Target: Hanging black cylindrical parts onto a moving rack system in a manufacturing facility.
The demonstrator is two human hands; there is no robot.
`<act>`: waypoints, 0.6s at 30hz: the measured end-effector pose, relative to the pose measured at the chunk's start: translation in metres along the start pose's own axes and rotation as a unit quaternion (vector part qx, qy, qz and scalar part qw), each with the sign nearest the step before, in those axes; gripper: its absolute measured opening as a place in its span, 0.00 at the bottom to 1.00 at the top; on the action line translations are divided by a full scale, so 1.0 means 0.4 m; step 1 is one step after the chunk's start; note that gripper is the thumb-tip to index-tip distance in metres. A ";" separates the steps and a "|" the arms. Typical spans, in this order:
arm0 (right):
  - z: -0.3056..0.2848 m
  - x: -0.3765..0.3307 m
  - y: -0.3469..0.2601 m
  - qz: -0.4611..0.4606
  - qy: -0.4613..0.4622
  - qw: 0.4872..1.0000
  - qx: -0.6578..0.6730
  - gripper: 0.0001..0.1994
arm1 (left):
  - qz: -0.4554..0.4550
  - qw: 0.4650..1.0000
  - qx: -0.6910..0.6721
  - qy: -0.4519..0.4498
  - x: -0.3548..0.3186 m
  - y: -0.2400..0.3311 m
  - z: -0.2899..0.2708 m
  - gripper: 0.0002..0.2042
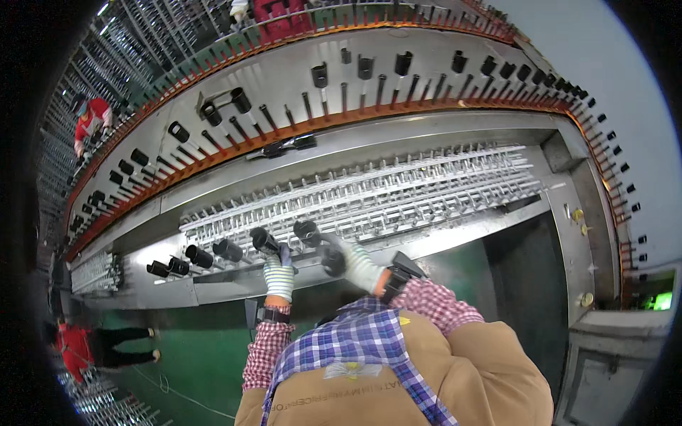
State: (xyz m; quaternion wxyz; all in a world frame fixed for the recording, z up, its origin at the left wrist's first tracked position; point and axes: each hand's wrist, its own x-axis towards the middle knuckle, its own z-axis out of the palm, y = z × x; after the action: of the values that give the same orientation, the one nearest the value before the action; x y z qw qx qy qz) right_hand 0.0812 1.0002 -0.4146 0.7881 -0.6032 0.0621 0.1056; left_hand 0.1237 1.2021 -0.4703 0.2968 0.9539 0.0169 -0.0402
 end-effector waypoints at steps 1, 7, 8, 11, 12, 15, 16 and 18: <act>-0.016 -0.023 -0.045 0.118 0.009 0.974 0.195 0.19 | -0.042 0.997 -0.060 -0.010 -0.002 0.035 -0.025 0.30; -0.092 0.012 -0.111 0.105 0.120 0.941 -0.300 0.25 | -0.108 0.970 -0.214 -0.032 -0.013 0.088 -0.048 0.31; -0.095 0.023 -0.083 0.076 0.118 0.937 -0.318 0.24 | 0.018 0.995 -0.096 0.024 -0.002 -0.038 0.026 0.32; -0.116 0.008 -0.085 0.003 0.035 0.916 -0.400 0.25 | -0.105 0.966 -0.235 0.016 -0.010 -0.013 0.025 0.33; -0.080 -0.026 -0.169 0.134 0.026 0.939 -0.314 0.24 | -0.031 0.986 -0.137 0.094 -0.023 -0.002 0.013 0.31; -0.104 -0.003 -0.108 0.141 -0.024 0.964 -0.223 0.21 | -0.071 0.986 -0.121 0.094 0.008 -0.068 0.056 0.26; -0.151 0.026 -0.032 0.107 -0.032 0.951 -0.287 0.20 | -0.104 0.977 -0.172 0.075 0.005 0.038 0.029 0.23; -0.178 0.054 0.014 0.133 -0.095 0.947 -0.276 0.16 | -0.153 0.951 -0.240 0.123 -0.011 0.113 0.018 0.21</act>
State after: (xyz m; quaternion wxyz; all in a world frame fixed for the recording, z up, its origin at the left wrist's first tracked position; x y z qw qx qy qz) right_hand 0.1031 0.9348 -0.4435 0.5720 -0.7706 0.0352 0.2789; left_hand 0.1213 1.1608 -0.4505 0.5032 0.8380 0.2080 0.0373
